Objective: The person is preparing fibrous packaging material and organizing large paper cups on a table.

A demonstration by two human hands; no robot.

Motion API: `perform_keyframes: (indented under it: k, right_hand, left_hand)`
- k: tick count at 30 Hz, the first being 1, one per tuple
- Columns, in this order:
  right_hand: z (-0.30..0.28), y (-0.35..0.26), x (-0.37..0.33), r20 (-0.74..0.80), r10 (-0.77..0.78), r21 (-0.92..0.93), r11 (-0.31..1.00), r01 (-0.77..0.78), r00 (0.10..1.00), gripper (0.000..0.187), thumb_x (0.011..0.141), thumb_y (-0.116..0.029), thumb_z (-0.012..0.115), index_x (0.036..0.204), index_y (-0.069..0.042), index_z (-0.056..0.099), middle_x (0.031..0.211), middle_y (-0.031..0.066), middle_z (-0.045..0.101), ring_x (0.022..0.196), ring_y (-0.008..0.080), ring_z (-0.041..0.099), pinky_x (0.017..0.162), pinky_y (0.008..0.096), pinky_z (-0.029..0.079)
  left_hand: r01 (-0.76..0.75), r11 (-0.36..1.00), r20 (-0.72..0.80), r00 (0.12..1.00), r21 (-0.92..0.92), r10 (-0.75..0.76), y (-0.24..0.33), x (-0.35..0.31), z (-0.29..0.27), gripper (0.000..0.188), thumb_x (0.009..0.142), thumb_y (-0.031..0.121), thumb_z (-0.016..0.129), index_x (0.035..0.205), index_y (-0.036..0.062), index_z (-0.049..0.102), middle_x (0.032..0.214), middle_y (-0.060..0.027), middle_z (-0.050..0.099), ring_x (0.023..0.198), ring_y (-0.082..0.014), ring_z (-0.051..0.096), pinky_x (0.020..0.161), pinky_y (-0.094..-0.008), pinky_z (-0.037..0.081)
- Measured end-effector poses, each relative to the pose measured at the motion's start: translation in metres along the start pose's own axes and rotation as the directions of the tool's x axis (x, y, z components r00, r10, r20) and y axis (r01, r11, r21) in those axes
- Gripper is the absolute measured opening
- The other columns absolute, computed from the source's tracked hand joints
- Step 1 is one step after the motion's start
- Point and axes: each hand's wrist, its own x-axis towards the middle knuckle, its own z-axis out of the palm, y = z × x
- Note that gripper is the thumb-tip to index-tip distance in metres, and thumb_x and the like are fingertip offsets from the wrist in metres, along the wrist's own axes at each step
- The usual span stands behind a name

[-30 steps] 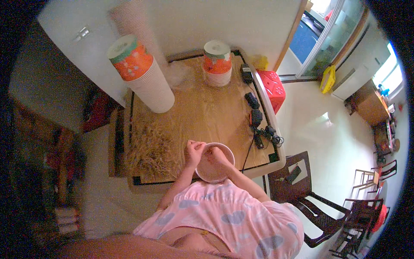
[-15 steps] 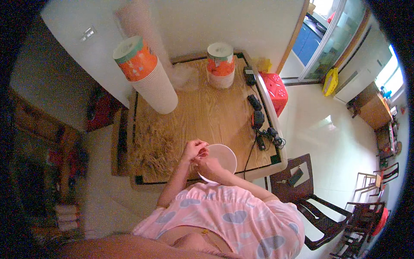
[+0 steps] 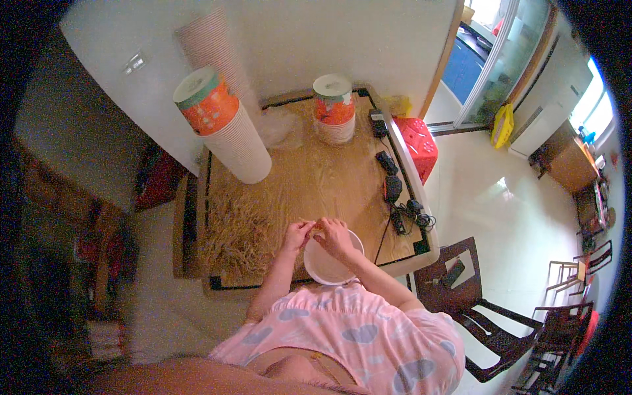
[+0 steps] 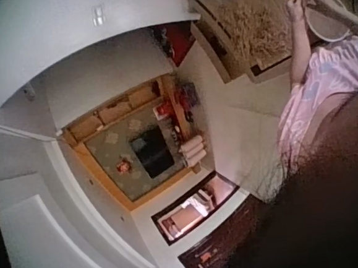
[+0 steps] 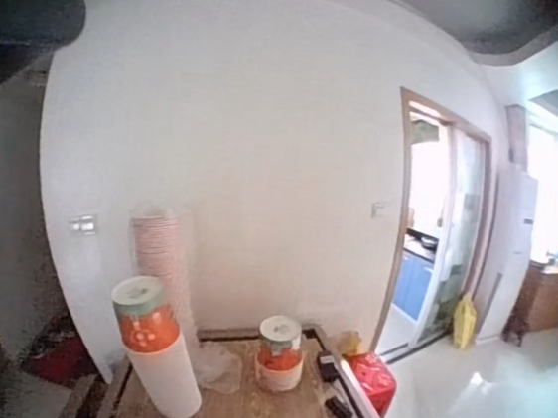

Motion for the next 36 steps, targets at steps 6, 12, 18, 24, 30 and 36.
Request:
perform_keyframes:
  k: [6, 12, 18, 24, 30, 36]
  right_hand:
    - [0.003, 0.015, 0.002, 0.024, -0.025, 0.182, 0.983, 0.020, 0.999, 0.014, 0.072, -0.013, 0.060, 0.084, -0.005, 0.057, 0.080, 0.0106, 0.059, 0.077, 0.0272, 0.056, 0.071, 0.0374, 0.042]
    - [0.014, 0.020, 0.006, -0.031, 0.163, 0.363, 0.921, -0.141, 0.986, 0.014, 0.075, -0.006, 0.056, 0.087, -0.004, 0.051, 0.071, 0.0129, 0.060, 0.065, 0.0277, 0.059, 0.056, 0.0353, 0.046]
    - [0.016, 0.017, 0.008, -0.034, 0.257, 0.268, 0.934, -0.239, 0.966, 0.018, 0.077, -0.011, 0.055, 0.088, -0.004, 0.042, 0.067, 0.0134, 0.059, 0.063, 0.0278, 0.059, 0.056, 0.0365, 0.045]
    - [0.013, 0.015, 0.011, -0.021, 0.282, 0.270, 0.926, -0.266, 0.959, 0.019, 0.077, -0.014, 0.055, 0.087, -0.005, 0.042, 0.065, 0.0140, 0.059, 0.061, 0.0278, 0.059, 0.054, 0.0363, 0.044]
    - [0.010, 0.009, 0.006, -0.049, 0.212, 0.284, 0.940, -0.190, 0.976, 0.011, 0.077, -0.008, 0.054, 0.084, -0.004, 0.046, 0.067, 0.0138, 0.058, 0.061, 0.0272, 0.058, 0.055, 0.0343, 0.044]
    - [0.005, 0.007, 0.003, -0.047, 0.091, 0.299, 0.952, -0.073, 0.995, 0.005, 0.074, -0.003, 0.054, 0.080, -0.003, 0.055, 0.073, 0.0131, 0.058, 0.067, 0.0276, 0.057, 0.058, 0.0327, 0.045]
  left_hand:
    - [-0.019, 0.999, -0.003, 1.000, 0.051, 0.019, -0.008, 0.000, -0.003, 0.014, 0.079, 0.017, 0.058, 0.075, 0.0061, 0.064, 0.057, 0.0051, 0.052, 0.041, -0.0021, 0.036, 0.037, -0.0183, 0.026]
    - [-0.043, 0.996, -0.021, 0.999, 0.074, 0.044, -0.017, 0.001, -0.002, 0.015, 0.079, 0.018, 0.058, 0.078, 0.0048, 0.065, 0.061, 0.0037, 0.054, 0.052, -0.0039, 0.044, 0.045, -0.0197, 0.034]
    - [-0.043, 0.981, -0.014, 0.999, 0.191, 0.046, -0.010, -0.005, 0.002, 0.017, 0.079, 0.018, 0.059, 0.082, 0.0020, 0.065, 0.069, -0.0012, 0.060, 0.059, -0.0065, 0.050, 0.052, -0.0211, 0.039]
    - [-0.090, 0.956, -0.020, 0.995, 0.279, 0.099, -0.007, -0.008, 0.002, 0.015, 0.077, 0.014, 0.060, 0.082, 0.0002, 0.064, 0.071, -0.0034, 0.062, 0.060, -0.0082, 0.053, 0.054, -0.0209, 0.042]
    - [-0.048, 0.997, -0.032, 0.998, 0.056, 0.050, -0.017, 0.001, 0.000, 0.012, 0.077, 0.013, 0.060, 0.076, 0.0021, 0.064, 0.069, -0.0019, 0.061, 0.052, -0.0043, 0.049, 0.045, -0.0175, 0.036]
    - [-0.048, 0.997, -0.112, 0.993, -0.063, 0.040, -0.017, -0.001, 0.003, 0.011, 0.076, 0.014, 0.061, 0.076, 0.0036, 0.064, 0.064, 0.0013, 0.059, 0.045, -0.0030, 0.042, 0.039, -0.0190, 0.031]
